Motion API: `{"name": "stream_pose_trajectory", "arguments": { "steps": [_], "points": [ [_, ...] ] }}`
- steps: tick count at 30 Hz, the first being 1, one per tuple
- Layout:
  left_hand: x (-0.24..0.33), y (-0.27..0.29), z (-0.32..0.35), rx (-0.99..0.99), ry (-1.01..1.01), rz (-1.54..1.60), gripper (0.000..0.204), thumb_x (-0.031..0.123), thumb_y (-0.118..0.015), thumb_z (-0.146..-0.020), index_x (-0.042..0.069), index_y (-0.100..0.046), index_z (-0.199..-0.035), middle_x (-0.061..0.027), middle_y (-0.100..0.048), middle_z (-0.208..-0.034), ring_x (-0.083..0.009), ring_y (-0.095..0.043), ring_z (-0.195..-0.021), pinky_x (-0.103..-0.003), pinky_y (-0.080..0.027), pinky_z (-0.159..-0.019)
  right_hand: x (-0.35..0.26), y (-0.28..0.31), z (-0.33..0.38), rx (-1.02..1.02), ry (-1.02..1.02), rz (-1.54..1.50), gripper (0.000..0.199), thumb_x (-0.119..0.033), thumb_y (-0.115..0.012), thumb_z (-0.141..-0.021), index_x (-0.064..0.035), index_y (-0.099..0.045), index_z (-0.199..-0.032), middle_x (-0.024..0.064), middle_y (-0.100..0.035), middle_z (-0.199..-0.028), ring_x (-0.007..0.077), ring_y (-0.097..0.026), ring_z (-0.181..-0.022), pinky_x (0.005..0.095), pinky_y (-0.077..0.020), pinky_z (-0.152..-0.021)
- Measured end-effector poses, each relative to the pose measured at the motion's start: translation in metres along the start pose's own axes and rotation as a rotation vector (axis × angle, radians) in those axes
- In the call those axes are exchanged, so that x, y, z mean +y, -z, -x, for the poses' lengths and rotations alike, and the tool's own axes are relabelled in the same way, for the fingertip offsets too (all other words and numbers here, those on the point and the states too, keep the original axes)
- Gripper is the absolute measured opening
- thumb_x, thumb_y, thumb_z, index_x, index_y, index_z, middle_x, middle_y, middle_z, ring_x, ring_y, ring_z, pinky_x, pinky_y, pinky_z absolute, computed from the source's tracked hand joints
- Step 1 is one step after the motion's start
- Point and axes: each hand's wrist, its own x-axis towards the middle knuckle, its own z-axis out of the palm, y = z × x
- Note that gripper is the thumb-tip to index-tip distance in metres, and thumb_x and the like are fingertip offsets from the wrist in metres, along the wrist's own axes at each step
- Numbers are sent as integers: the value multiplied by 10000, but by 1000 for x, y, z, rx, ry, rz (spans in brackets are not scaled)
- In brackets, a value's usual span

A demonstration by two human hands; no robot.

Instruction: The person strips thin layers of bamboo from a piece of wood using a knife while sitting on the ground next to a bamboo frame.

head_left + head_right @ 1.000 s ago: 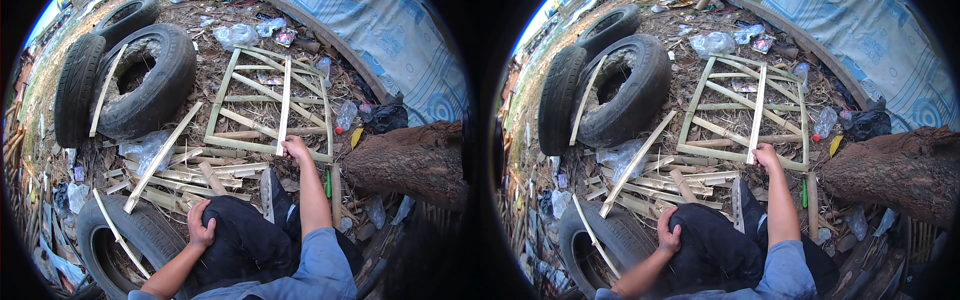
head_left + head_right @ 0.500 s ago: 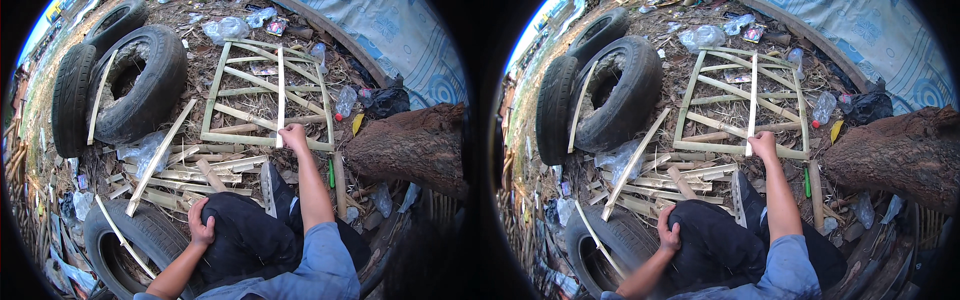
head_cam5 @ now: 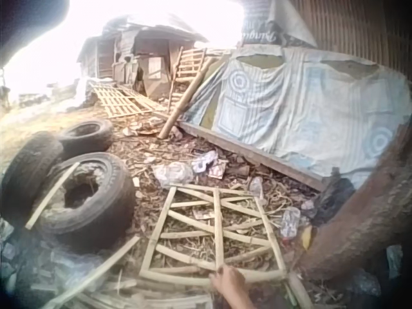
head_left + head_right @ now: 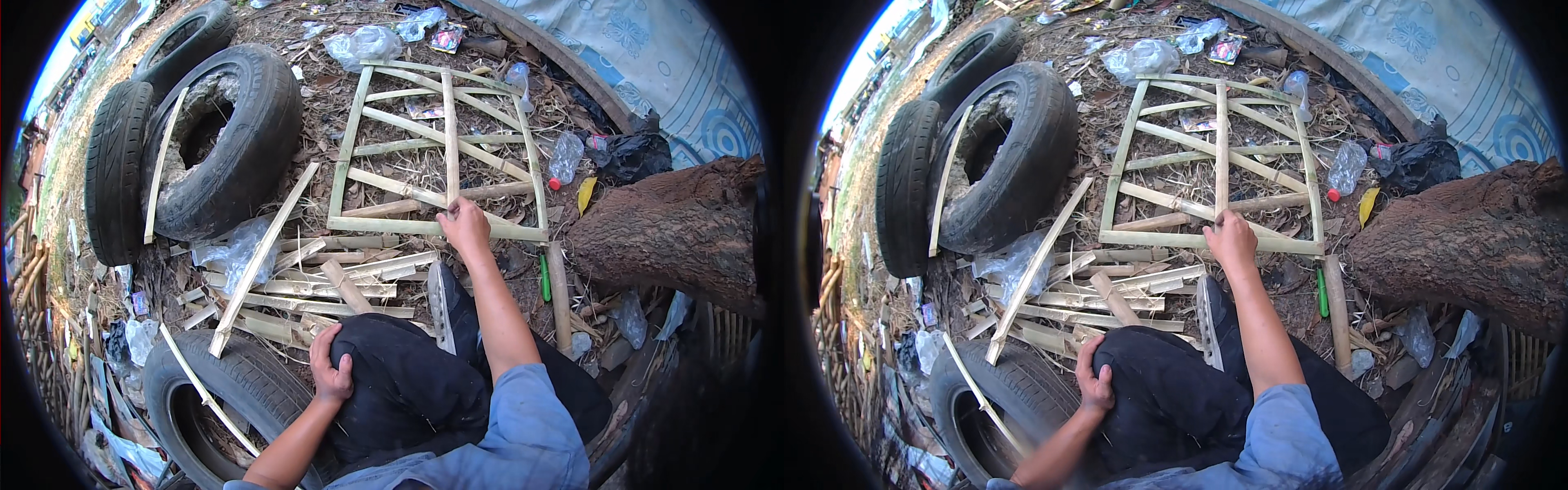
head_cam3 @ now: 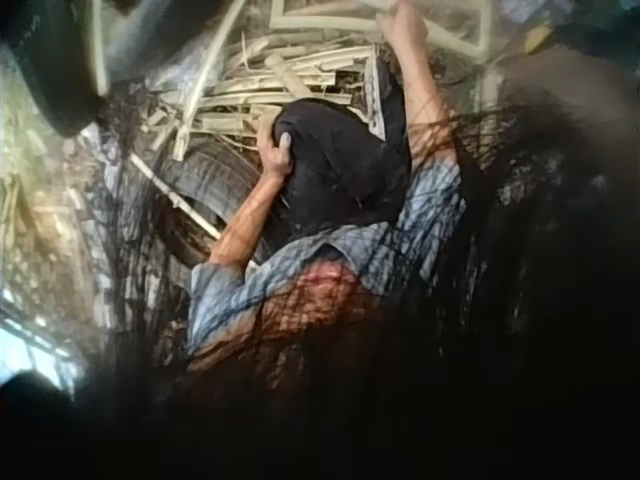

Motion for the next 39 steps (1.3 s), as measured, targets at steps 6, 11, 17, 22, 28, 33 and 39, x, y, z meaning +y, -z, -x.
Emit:
{"name": "stream_pose_trajectory", "arguments": {
  "steps": [6,11,17,22,28,33,39],
  "points": [
    [-2,0,1,10,3,4,577,447,-536,-835,1,-568,-1200,-208,-577,-1187,-376,-526,-1130,-431,-362,-1012,16,3,26,-7,-107,-129,303,-219,-742,-747,-73,-625,-986,112,-676,-876,308,-660,-837,432,-515,-720],
    [1,0,0,8,4,8,583,455,-536,-835,-5,-572,-1191,-209,-578,-1186,-378,-529,-1125,-429,-367,-1009,15,-5,38,93,-92,-213,304,-181,-734,-762,-66,-640,-1027,107,-691,-792,313,-672,-768,439,-514,-694],
    [-2,0,2,9,-4,16,581,448,-540,-829,-1,-572,-1196,-211,-576,-1190,-378,-525,-1130,-431,-361,-1016,23,-19,36,181,-57,-389,311,-102,-740,-750,-10,-667,-1038,94,-684,-727,206,-674,-640,334,-518,-612],
    [-2,-1,3,-1,24,26,565,397,-553,-806,6,-565,-1213,-209,-572,-1199,-377,-512,-1146,-434,-350,-1027,26,-25,36,175,-72,-519,363,-114,-742,-747,-16,-660,-1086,114,-683,-772,246,-673,-660,372,-524,-650],
    [-3,-1,4,5,21,25,567,405,-554,-806,7,-568,-1210,-207,-573,-1198,-376,-516,-1141,-431,-353,-1023,23,-25,44,275,83,-359,429,-123,-764,-722,-13,-657,-1122,107,-639,-808,210,-637,-670,353,-526,-641],
    [-2,-1,3,6,12,34,574,427,-549,-814,6,-570,-1204,-205,-577,-1191,-375,-521,-1136,-430,-357,-1020,14,-20,47,198,14,-274,448,-190,-763,-709,-31,-661,-1116,149,-633,-836,323,-634,-805,424,-511,-752],
    [0,1,1,17,9,17,559,428,-550,-820,9,-576,-1189,-199,-586,-1178,-367,-531,-1132,-426,-363,-1013,26,-17,43,170,-23,-330,469,-197,-762,-703,-23,-665,-1128,142,-632,-820,324,-625,-779,412,-507,-738]
  ]
}}
